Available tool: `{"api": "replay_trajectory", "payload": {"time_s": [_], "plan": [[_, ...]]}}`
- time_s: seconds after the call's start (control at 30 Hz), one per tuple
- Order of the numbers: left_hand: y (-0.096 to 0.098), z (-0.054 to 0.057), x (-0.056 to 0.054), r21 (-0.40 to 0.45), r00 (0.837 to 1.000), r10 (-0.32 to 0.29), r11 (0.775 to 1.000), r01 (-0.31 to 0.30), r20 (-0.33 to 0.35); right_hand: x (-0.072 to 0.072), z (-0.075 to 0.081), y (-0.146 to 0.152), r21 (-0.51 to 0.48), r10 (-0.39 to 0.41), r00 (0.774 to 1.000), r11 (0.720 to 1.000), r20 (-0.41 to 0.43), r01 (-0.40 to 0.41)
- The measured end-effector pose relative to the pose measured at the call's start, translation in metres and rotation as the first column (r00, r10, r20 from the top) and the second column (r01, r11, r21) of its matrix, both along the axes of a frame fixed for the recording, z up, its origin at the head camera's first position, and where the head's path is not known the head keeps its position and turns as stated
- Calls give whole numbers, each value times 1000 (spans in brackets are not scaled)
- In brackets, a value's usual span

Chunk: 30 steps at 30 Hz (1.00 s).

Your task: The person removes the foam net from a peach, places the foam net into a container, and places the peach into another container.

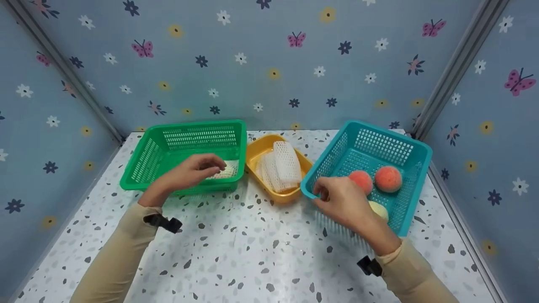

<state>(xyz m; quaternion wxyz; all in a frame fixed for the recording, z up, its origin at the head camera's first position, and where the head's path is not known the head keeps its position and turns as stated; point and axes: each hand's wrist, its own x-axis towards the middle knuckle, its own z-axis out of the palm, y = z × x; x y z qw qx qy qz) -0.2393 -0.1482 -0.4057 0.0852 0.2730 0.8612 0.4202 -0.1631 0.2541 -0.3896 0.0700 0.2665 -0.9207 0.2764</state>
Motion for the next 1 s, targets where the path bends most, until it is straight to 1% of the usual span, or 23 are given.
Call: {"api": "replay_trajectory", "payload": {"time_s": [0.1, 0.2, 0.3, 0.33, 0.4, 0.47, 0.57, 0.63, 0.73, 0.8, 0.83, 0.87, 0.9, 0.93, 0.97, 1.0], "plan": [[-5, 0, -17, -7, 997, 68, 998, -68, 25, 4, -7, -4, -32, 27, 999, 999, 28, -27], [-10, 1, -32, -25, 989, 142, 990, -141, 46, 6, -15, -6, -40, 50, 997, 998, 62, -47], [-12, 2, -47, -49, 982, 183, 982, -181, 51, 6, -22, -8, -32, 60, 993, 998, 99, -58], [-13, 1, -52, -58, 980, 189, 981, -186, 56, 6, -24, -9, -31, 68, 992, 997, 109, -65], [-12, 0, -60, -85, 978, 189, 980, -182, 88, 6, -28, -12, -32, 74, 988, 997, 134, -70], [-12, -3, -68, -123, 976, 180, 979, -165, 125, 7, -33, -15, -40, 86, 983, 996, 159, -81], [-11, -9, -76, -199, 965, 175, 971, -136, 194, 8, -40, -21, -43, 117, 974, 993, 193, -111], [-11, -15, -80, -246, 953, 180, 962, -118, 246, 10, -43, -24, -41, 144, 963, 990, 226, -138], [-10, -22, -82, -309, 923, 197, 947, -91, 331, 11, -47, -27, -32, 168, 949, 986, 268, -165], [-8, -29, -80, -367, 897, 231, 926, -85, 376, 12, -52, -28, -30, 174, 939, 984, 296, -173], [-6, -32, -80, -393, 890, 242, 916, -79, 387, 13, -54, -29, -26, 174, 936, 984, 307, -175], [-4, -35, -79, -426, 887, 254, 902, -73, 386, 13, -55, -29, -22, 172, 933, 984, 316, -175], [-2, -38, -78, -459, 887, 266, 886, -70, 377, 13, -57, -29, -23, 176, 928, 984, 328, -178], [-1, -41, -77, -475, 888, 271, 877, -70, 371, 13, -58, -30, -19, 176, 923, 983, 342, -181], [1, -44, -77, -483, 893, 270, 873, -70, 359, 13, -59, -30, -16, 177, 918, 983, 356, -183], [3, -48, -76, -481, 901, 260, 874, -68, 346, 13, -61, -31, -10, 179, 914, 982, 364, -188]]}}
